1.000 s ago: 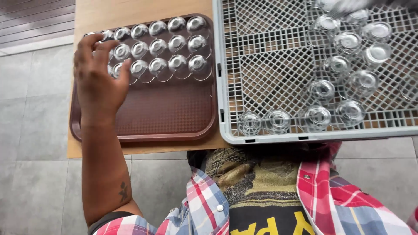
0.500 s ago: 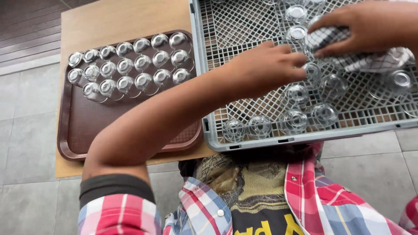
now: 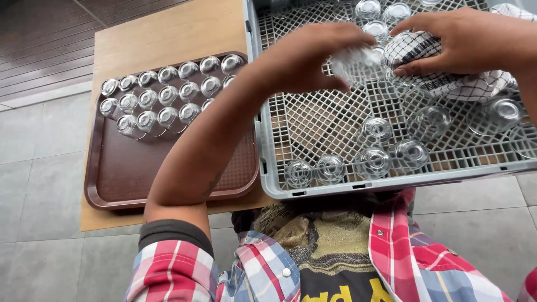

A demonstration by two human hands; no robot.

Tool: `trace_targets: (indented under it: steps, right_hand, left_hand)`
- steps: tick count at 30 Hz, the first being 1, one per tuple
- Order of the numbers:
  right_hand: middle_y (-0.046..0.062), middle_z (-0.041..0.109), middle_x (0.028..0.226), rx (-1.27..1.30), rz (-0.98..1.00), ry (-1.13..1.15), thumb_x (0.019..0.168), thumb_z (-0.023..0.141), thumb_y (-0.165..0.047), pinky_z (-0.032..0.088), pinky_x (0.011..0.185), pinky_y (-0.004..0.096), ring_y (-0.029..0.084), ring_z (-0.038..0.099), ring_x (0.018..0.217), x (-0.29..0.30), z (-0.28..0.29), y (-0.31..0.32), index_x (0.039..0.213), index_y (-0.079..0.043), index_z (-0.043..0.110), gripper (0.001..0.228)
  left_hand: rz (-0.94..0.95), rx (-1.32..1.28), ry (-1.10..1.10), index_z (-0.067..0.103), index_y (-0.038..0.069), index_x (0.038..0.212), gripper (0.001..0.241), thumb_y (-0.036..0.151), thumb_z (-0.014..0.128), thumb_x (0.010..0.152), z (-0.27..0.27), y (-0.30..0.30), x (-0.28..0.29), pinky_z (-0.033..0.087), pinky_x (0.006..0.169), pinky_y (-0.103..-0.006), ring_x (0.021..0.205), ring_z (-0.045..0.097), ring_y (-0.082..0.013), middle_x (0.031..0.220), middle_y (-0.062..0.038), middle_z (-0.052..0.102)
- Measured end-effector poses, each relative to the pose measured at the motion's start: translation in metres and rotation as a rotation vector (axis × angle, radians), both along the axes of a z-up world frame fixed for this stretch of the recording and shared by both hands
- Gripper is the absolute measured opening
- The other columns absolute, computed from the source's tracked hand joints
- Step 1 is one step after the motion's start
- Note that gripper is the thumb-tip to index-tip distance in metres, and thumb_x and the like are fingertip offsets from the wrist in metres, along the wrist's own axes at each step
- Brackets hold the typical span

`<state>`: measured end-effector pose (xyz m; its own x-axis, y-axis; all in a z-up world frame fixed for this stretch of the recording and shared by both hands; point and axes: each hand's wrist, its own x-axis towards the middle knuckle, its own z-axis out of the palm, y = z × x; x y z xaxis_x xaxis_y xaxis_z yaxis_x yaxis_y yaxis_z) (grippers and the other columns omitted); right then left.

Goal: A person is taking small glasses out of a dishwasher rack, wiping them dry with a checkered cloth, and placing them upside down on a brown tray.

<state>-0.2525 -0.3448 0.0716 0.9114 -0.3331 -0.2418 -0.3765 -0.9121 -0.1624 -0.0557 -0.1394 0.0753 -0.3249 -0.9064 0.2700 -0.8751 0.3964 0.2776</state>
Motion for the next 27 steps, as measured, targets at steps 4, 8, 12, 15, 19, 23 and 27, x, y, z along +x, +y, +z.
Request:
trace_targets:
  steps: [4, 8, 12, 15, 19, 23, 27]
  right_hand:
    - [0.014, 0.056, 0.148, -0.008, -0.008, -0.021, 0.073, 0.074, -0.057, 0.05, 0.088, 0.055, 0.047, 0.068, 0.106, 0.002, -0.005, 0.003, 0.149, -0.021, 0.05, 0.087]
    - [0.022, 0.064, 0.117, 0.065, -0.019, -0.22, 0.079, 0.078, -0.048, 0.048, 0.073, 0.049, 0.042, 0.064, 0.09, 0.001, -0.004, 0.02, 0.142, -0.008, 0.048, 0.08]
    - [0.031, 0.062, 0.106, 0.11, 0.023, -0.423, 0.09, 0.08, -0.036, 0.058, 0.055, 0.046, 0.041, 0.068, 0.082, 0.009, -0.005, 0.039, 0.131, -0.002, 0.036, 0.069]
    - [0.028, 0.062, 0.11, 0.003, 0.215, -0.615, 0.093, 0.08, -0.041, 0.049, 0.058, 0.047, 0.039, 0.064, 0.088, 0.018, 0.0, 0.051, 0.129, 0.002, 0.043, 0.067]
    - [0.027, 0.053, 0.129, 0.077, 0.286, -1.035, 0.109, 0.087, -0.021, 0.049, 0.07, 0.045, 0.038, 0.06, 0.105, 0.028, 0.003, 0.094, 0.135, 0.003, 0.043, 0.057]
    - [0.025, 0.032, 0.128, 0.132, 0.513, -1.176, 0.097, 0.057, -0.047, 0.039, 0.108, 0.052, 0.038, 0.036, 0.121, 0.048, -0.019, 0.138, 0.121, 0.008, 0.038, 0.063]
    - [0.024, 0.016, 0.152, 0.242, 0.81, -0.699, 0.089, 0.077, -0.017, 0.06, 0.101, 0.055, 0.045, 0.045, 0.129, 0.037, -0.038, 0.121, 0.146, -0.008, 0.034, 0.072]
  left_hand:
    - [0.131, -0.161, 0.46, 0.035, 0.02, 0.151, 0.076, 0.036, 0.088, 0.1, -0.02, 0.063, 0.038, 0.062, 0.095, -0.0343, 0.11, 0.074, -0.0253, 0.136, -0.013, 0.068]
    - [0.259, -0.157, 1.027, 0.047, 0.004, 0.135, 0.052, 0.037, 0.067, 0.099, -0.058, 0.103, 0.055, 0.06, 0.095, -0.0333, 0.094, 0.07, -0.0206, 0.12, -0.014, 0.067]
    - [0.406, -0.161, 1.332, 0.056, -0.003, 0.126, 0.075, 0.064, 0.041, 0.095, -0.044, 0.117, 0.034, 0.06, 0.063, -0.0318, 0.064, 0.063, -0.022, 0.088, -0.017, 0.067]
    - [0.325, -0.17, 1.381, 0.056, -0.001, 0.121, 0.066, 0.06, 0.043, 0.098, -0.051, 0.113, 0.025, 0.061, 0.055, -0.0288, 0.075, 0.066, -0.0195, 0.096, -0.017, 0.066]
    - [0.286, -0.128, 1.397, 0.053, 0.0, 0.126, 0.054, 0.047, 0.036, 0.106, -0.052, 0.119, -0.008, 0.061, 0.063, -0.0288, 0.07, 0.064, -0.0188, 0.097, -0.015, 0.065]
    - [0.194, -0.034, 1.394, 0.049, -0.002, 0.132, 0.065, 0.055, 0.047, 0.1, -0.057, 0.12, -0.019, 0.063, 0.06, -0.0272, 0.065, 0.069, -0.019, 0.102, -0.016, 0.067]
    - [0.219, -0.001, 1.358, 0.051, 0.001, 0.128, 0.079, 0.071, 0.05, 0.092, -0.073, 0.119, -0.009, 0.056, 0.077, -0.0271, 0.089, 0.062, -0.0203, 0.105, -0.012, 0.064]
